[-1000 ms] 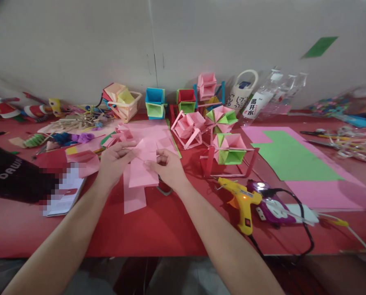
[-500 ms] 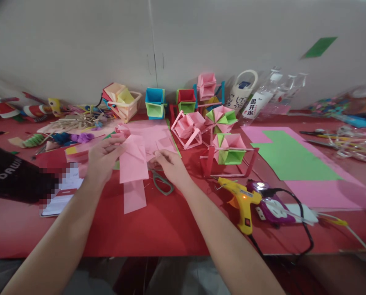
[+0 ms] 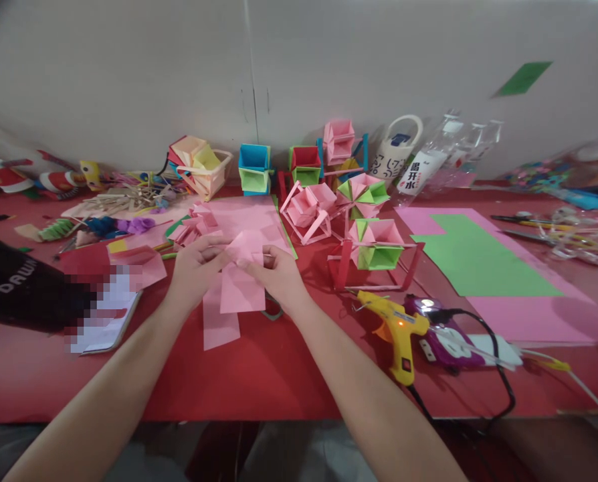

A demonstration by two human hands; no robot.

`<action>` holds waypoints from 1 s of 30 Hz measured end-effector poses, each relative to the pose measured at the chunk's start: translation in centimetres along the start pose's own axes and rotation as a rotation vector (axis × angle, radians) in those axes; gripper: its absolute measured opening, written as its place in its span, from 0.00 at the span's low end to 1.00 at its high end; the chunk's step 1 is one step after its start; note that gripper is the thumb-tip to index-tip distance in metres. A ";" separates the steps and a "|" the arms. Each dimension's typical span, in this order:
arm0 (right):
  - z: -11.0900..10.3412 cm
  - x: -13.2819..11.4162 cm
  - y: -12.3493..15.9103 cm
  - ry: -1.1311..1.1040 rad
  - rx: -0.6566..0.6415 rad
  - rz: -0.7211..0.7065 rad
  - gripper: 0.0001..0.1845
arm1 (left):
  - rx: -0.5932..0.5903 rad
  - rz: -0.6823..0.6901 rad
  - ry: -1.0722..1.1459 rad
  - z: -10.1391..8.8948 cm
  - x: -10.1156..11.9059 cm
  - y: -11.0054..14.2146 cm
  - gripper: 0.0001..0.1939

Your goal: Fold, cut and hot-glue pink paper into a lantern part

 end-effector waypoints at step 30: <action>-1.4 -0.6 -0.6 0.172 0.062 -0.161 0.19 | 0.028 0.087 -0.069 -1.8 1.8 -0.6 0.19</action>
Point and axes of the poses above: each hand's wrist, its own y-axis away from the middle knuckle, its own z-axis out of the palm, x = y × z, the point moved 3 cm from there along -y, towards the middle knuckle, and after that the axes turned 4 degrees about x, right-handed, at the moved point
